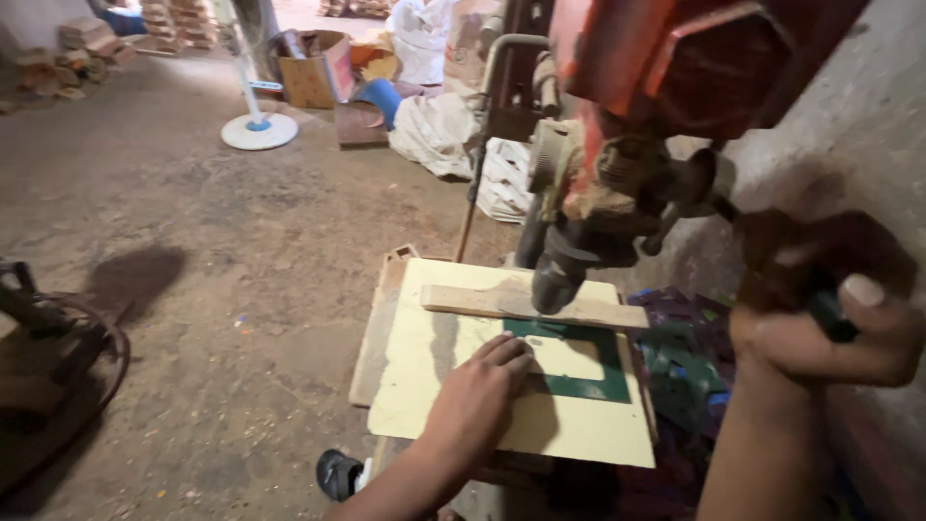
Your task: The person uses a drill press to drill holes into small, colorful plastic frames. They place each frame under the drill bit, operate the lever to drill, and then move the finished piece aside to a pile.
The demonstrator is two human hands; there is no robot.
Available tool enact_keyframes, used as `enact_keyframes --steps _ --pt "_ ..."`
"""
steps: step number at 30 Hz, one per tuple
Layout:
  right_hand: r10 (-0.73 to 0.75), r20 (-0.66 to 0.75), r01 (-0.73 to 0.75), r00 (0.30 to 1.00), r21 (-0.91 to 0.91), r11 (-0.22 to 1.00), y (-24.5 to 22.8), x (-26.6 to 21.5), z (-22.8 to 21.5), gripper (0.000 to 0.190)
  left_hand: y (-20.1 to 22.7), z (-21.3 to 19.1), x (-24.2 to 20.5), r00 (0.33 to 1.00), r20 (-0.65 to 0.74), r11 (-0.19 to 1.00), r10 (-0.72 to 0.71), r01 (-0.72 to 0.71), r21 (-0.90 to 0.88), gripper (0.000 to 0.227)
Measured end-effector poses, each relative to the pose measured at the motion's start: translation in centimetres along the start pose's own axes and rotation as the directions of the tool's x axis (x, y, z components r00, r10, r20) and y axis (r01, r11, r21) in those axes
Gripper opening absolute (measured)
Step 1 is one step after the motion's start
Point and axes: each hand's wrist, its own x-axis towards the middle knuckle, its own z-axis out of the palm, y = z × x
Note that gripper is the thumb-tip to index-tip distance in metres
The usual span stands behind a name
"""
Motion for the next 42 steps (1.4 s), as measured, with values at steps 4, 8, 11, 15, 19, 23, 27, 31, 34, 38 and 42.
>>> enact_keyframes --steps 4,8,11,15,19,23,27,31,34,38,42 --pt "0.018 -0.009 -0.017 1.000 0.044 0.999 1.0 -1.4 0.9 0.043 -0.1 -0.3 -0.4 1.000 -0.027 0.999 0.012 -0.013 -0.037 0.045" --pt "0.038 -0.013 -0.037 0.999 0.058 0.998 1.0 -2.2 1.1 0.042 0.3 -0.6 -0.6 1.000 -0.026 0.999 0.004 -0.004 -0.034 0.041" --pt "0.048 -0.009 -0.047 0.999 0.066 0.997 1.3 -2.0 1.3 0.041 0.5 -1.1 -0.5 1.000 -0.026 0.999 -0.005 0.004 -0.032 0.036" --pt "0.068 -0.008 -0.067 0.998 0.056 0.996 1.2 -1.3 1.0 0.041 1.0 -1.6 -0.5 1.000 -0.024 0.997 -0.017 0.015 -0.073 0.025" --pt "0.103 0.005 -0.103 0.995 0.012 0.995 0.5 1.0 0.2 0.040 1.2 -1.7 -0.2 0.997 0.052 0.995 -0.058 0.062 -0.079 0.027" --pt "0.160 0.018 -0.159 0.987 -0.011 0.987 0.4 2.7 -0.1 0.039 1.0 -1.8 0.2 0.995 0.093 0.999 0.025 -0.023 -0.022 0.061" --pt "0.205 0.042 -0.204 0.978 -0.025 0.979 0.5 4.2 -0.2 0.039 1.6 -2.0 0.6 0.995 0.083 0.996 -0.050 0.044 0.075 0.064" --pt "0.215 0.069 -0.213 0.974 -0.035 0.976 0.2 5.6 -0.2 0.038 2.1 -2.7 0.7 0.923 0.148 0.933 -0.355 0.338 0.126 0.068" --pt "0.216 0.082 -0.213 0.973 -0.038 0.976 0.0 6.2 -0.1 0.038 1.9 -3.1 0.2 0.964 -0.111 0.956 -0.242 0.256 0.145 0.067" --pt "0.218 0.092 -0.215 0.972 -0.040 0.976 -0.2 6.8 0.0 0.037 1.4 -2.7 -0.2 0.992 -0.093 0.986 -0.086 0.098 0.137 0.046" --pt "0.218 0.102 -0.214 0.971 -0.052 0.975 -0.2 7.3 0.0 0.037 1.1 -2.5 -0.1 0.999 0.018 0.998 -0.043 0.042 0.054 0.041"
